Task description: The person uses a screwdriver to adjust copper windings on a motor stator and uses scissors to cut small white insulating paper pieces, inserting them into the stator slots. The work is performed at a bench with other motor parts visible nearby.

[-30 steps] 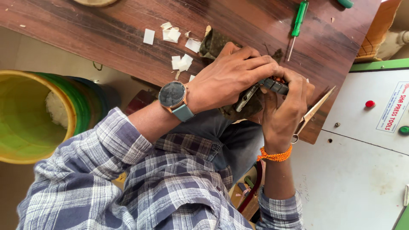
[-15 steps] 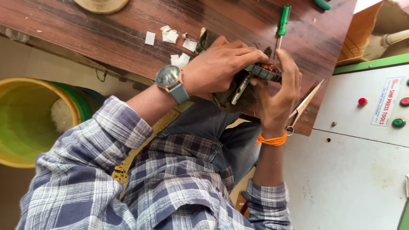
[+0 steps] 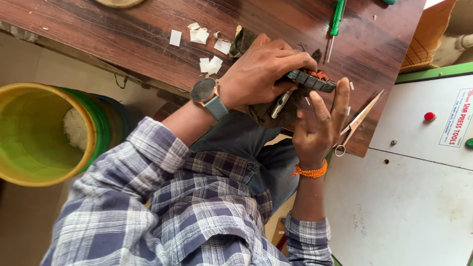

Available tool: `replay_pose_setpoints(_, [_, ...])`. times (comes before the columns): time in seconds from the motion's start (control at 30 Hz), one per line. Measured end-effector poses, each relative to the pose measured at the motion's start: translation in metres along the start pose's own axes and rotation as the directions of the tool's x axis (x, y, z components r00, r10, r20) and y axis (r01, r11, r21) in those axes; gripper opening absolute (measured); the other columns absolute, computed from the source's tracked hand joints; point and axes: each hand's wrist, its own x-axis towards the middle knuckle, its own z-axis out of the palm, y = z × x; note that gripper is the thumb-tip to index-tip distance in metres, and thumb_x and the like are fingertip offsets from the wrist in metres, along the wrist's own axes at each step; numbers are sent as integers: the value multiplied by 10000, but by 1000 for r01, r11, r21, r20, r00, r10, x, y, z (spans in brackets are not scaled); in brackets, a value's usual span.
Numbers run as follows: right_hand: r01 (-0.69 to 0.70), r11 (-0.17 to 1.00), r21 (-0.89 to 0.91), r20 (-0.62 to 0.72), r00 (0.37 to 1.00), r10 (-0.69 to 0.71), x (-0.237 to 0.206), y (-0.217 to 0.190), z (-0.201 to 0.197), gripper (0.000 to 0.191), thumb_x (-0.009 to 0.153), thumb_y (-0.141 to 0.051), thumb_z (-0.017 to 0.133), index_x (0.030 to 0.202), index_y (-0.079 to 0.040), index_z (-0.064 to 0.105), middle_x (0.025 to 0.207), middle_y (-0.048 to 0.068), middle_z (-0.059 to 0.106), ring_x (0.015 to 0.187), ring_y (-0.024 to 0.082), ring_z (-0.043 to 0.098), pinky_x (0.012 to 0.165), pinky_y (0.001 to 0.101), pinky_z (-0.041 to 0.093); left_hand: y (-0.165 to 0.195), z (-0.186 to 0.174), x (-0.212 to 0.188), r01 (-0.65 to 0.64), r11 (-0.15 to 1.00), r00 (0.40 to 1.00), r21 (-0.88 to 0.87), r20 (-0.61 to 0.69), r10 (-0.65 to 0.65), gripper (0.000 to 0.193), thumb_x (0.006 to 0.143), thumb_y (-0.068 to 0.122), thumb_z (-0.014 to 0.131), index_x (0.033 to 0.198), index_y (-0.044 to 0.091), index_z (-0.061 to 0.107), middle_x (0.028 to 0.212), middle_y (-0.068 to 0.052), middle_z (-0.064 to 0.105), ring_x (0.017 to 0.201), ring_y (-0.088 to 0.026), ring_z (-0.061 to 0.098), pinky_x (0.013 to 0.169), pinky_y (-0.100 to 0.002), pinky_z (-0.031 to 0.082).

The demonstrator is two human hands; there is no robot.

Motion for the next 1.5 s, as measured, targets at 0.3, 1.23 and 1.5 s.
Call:
replay_pose_setpoints(0.3, [51, 998, -49, -29, 998, -52, 21, 12, -13, 300, 1030, 6, 689, 1320, -73, 682, 1544, 255, 486, 1456, 423, 528, 1208, 498, 530, 14, -12, 18, 25, 998, 1000, -62, 8, -25, 348, 910, 284, 800, 1209, 208, 639, 992, 60, 756, 927, -190, 732, 749, -417, 434])
replay_pose_setpoints(1.23, [2, 989, -146, -132, 991, -22, 25, -1, 18, 278, 988, 121, 599, 1203, -31, 688, 1516, 198, 539, 1425, 347, 565, 1215, 490, 432, 7, -9, 10, 196, 965, 980, -176, 60, -188, 436, 869, 138, 793, 1254, 234, 612, 958, 1, 772, 815, -249, 747, 628, -389, 547])
replay_pose_setpoints(1.5, [-182, 956, 230, -94, 974, 208, 53, -19, 16, 225, 898, 142, 462, 997, -36, 556, 1606, 191, 463, 1523, 320, 449, 1214, 424, 410, 1, 0, 18, 161, 957, 986, -243, -10, -169, 459, 781, 79, 774, 1208, 223, 687, 987, -41, 782, 855, -254, 766, 709, -375, 605])
